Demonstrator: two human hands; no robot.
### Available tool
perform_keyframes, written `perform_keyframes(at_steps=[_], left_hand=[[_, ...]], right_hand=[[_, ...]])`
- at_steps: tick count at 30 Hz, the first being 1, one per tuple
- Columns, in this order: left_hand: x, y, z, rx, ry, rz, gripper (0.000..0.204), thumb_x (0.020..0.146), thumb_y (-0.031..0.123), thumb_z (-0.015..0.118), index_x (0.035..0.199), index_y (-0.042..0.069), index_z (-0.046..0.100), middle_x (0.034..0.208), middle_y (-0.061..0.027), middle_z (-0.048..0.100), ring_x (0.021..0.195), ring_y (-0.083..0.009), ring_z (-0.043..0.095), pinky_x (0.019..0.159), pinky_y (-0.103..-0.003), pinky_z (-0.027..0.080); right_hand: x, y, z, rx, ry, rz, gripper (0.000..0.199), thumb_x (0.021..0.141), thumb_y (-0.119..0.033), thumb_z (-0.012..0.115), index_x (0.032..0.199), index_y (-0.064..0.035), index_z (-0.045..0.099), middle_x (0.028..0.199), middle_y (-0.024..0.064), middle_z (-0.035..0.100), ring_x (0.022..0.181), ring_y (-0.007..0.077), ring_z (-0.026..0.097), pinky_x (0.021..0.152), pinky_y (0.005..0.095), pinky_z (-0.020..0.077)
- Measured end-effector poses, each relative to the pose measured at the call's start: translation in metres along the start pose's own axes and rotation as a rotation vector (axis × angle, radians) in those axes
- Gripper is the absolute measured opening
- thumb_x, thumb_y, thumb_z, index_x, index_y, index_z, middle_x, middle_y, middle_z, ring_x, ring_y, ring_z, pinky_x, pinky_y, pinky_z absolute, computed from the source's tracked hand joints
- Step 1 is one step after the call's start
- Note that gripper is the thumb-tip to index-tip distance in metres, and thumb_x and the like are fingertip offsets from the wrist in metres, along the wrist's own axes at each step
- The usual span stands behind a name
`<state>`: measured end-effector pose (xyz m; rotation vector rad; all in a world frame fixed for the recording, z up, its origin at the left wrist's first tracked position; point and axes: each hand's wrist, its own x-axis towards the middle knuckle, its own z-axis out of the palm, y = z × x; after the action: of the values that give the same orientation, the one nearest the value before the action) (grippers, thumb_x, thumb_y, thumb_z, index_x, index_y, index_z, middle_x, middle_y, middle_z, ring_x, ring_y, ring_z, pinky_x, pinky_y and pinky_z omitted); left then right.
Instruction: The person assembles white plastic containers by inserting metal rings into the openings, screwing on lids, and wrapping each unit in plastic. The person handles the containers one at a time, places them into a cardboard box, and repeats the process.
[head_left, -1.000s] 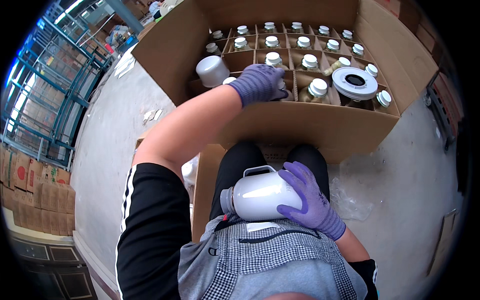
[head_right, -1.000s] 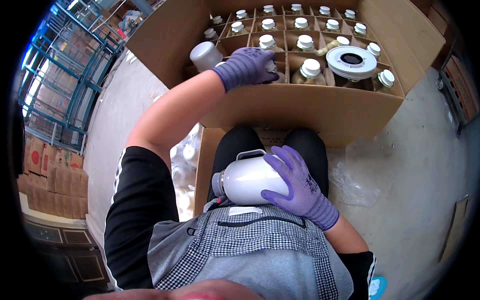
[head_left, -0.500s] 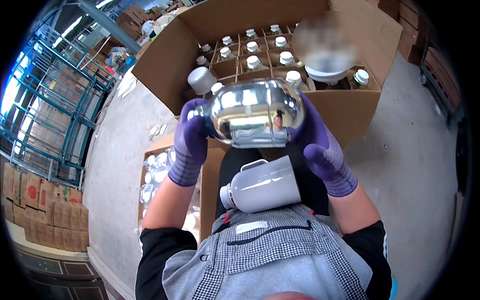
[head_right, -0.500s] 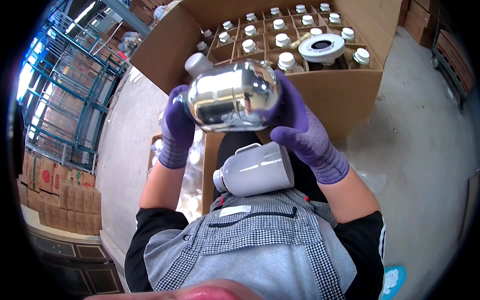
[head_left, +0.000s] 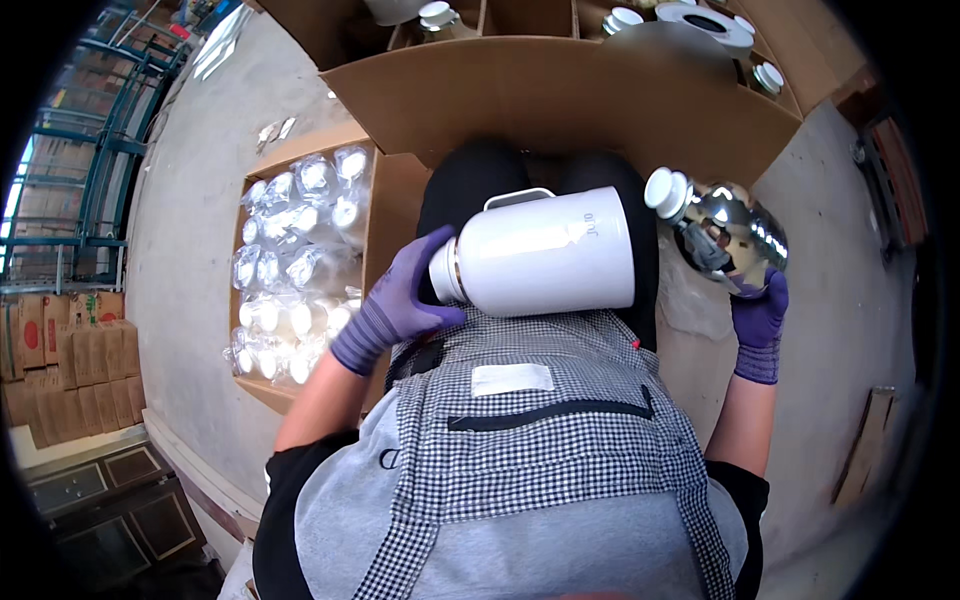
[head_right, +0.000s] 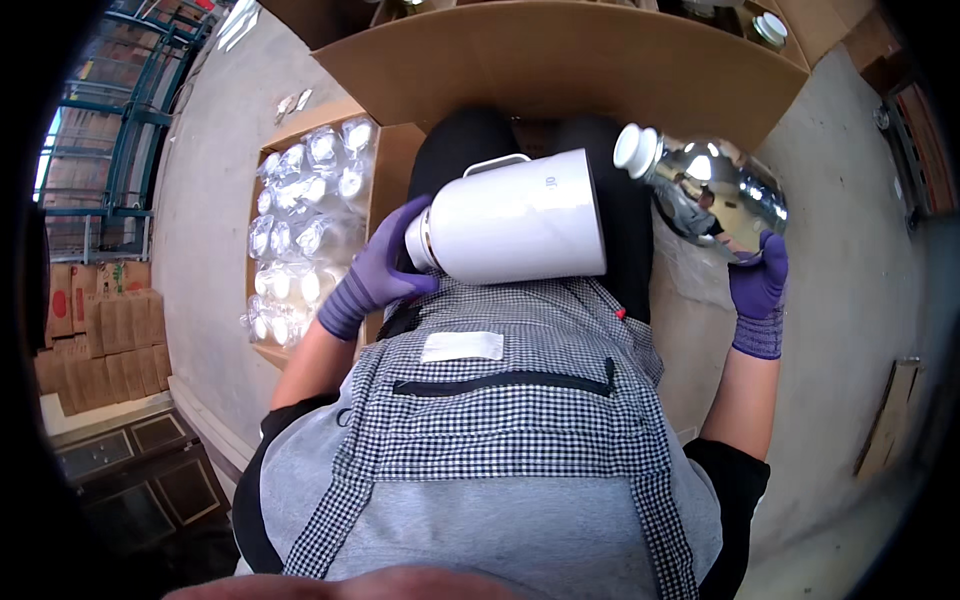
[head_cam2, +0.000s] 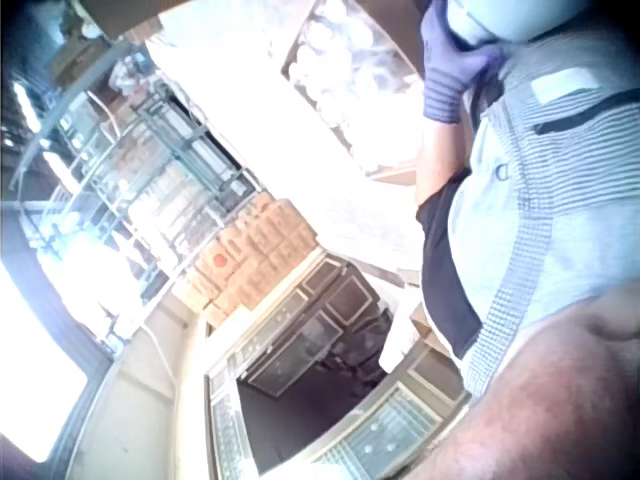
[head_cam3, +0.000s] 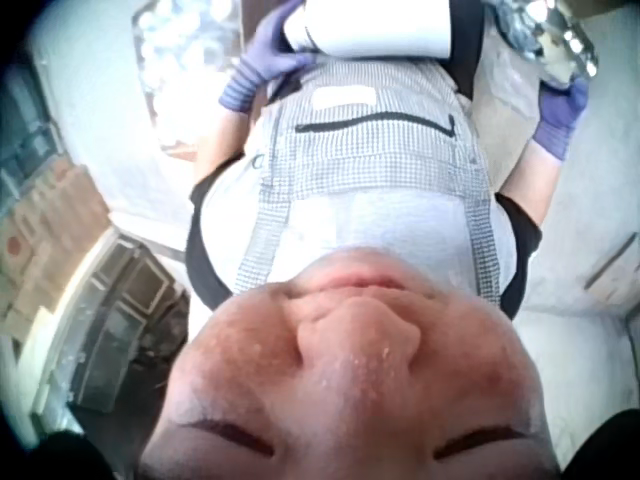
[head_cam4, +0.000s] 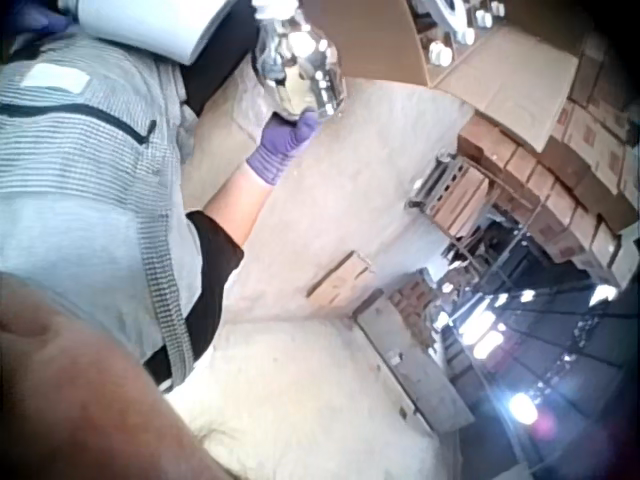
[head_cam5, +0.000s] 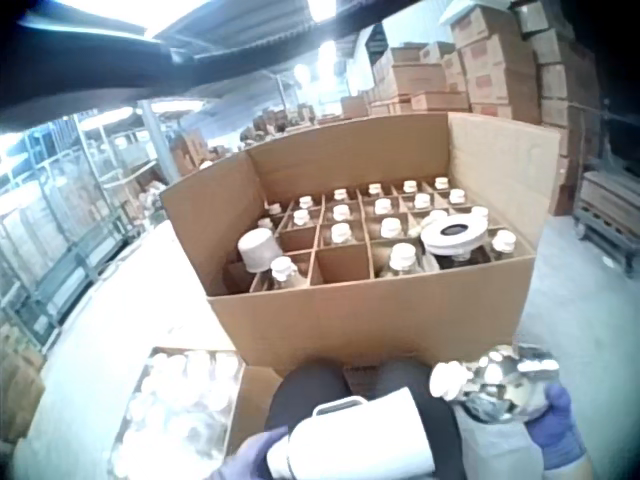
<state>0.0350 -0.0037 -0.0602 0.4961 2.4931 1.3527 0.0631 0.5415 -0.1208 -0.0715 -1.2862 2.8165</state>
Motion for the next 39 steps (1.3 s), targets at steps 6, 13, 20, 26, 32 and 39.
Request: perform_keyframes(at_steps=[6,13,20,26,32,39], left_hand=[[0.009,0.005,0.008,-0.241,0.072,0.068,0.093,0.066,0.037,0.09,0.142,0.004,0.048,0.136,-0.0162,0.052,0.128,-0.0296,0.052,0.111,-0.04,0.04],[0.057,0.082,0.047,-0.248,0.071,0.207,0.091,0.077,0.039,0.082,0.149,0.004,0.038,0.139,-0.0178,0.047,0.13,-0.03,0.049,0.11,-0.04,0.041],[0.076,0.134,0.075,-0.184,0.222,0.617,0.093,0.068,0.04,0.086,0.143,0.003,0.045,0.124,-0.0183,0.055,0.112,-0.0345,0.057,0.1,-0.045,0.047],[0.079,0.17,0.075,-0.365,0.31,0.986,0.081,0.063,0.031,0.086,0.131,-0.002,0.057,0.113,-0.0154,0.061,0.099,-0.0311,0.061,0.086,-0.043,0.049],[0.078,0.174,0.059,-0.345,0.326,1.041,0.076,0.067,0.027,0.084,0.13,-0.008,0.059,0.111,-0.0156,0.064,0.096,-0.0304,0.063,0.084,-0.041,0.05],[0.072,0.179,0.054,-0.355,0.261,1.065,0.08,0.066,0.031,0.085,0.131,-0.006,0.059,0.112,-0.0157,0.062,0.099,-0.0302,0.06,0.085,-0.042,0.048]], right_hand=[[-0.019,-0.003,0.056,-0.347,0.023,0.194,0.074,0.086,-0.026,0.064,0.15,-0.0031,0.036,0.137,0.0145,0.051,0.124,0.0272,0.055,0.107,0.0402,0.0455],[-0.016,0.058,0.024,-0.703,-0.17,0.227,0.057,0.103,-0.036,0.051,0.15,-0.005,0.04,0.146,0.0104,0.051,0.13,0.0223,0.051,0.111,0.0374,0.0394],[-0.027,0.039,0.073,-1.403,-0.199,-0.007,0.052,0.103,-0.028,0.05,0.149,-0.0052,0.04,0.146,0.011,0.051,0.131,0.0238,0.051,0.111,0.0383,0.0403],[-0.027,0.032,0.101,-1.349,-0.145,-0.003,0.053,0.101,-0.028,0.053,0.147,-0.0052,0.042,0.144,0.0106,0.052,0.13,0.0237,0.052,0.111,0.0382,0.041],[-0.025,0.033,0.111,-1.333,-0.133,-0.009,0.054,0.098,-0.028,0.057,0.146,-0.0053,0.043,0.143,0.0102,0.053,0.129,0.0236,0.053,0.11,0.0381,0.0417],[-0.021,0.034,0.121,-1.335,-0.131,-0.024,0.056,0.095,-0.027,0.061,0.144,-0.0054,0.045,0.141,0.0097,0.055,0.128,0.0235,0.054,0.109,0.038,0.0426]])
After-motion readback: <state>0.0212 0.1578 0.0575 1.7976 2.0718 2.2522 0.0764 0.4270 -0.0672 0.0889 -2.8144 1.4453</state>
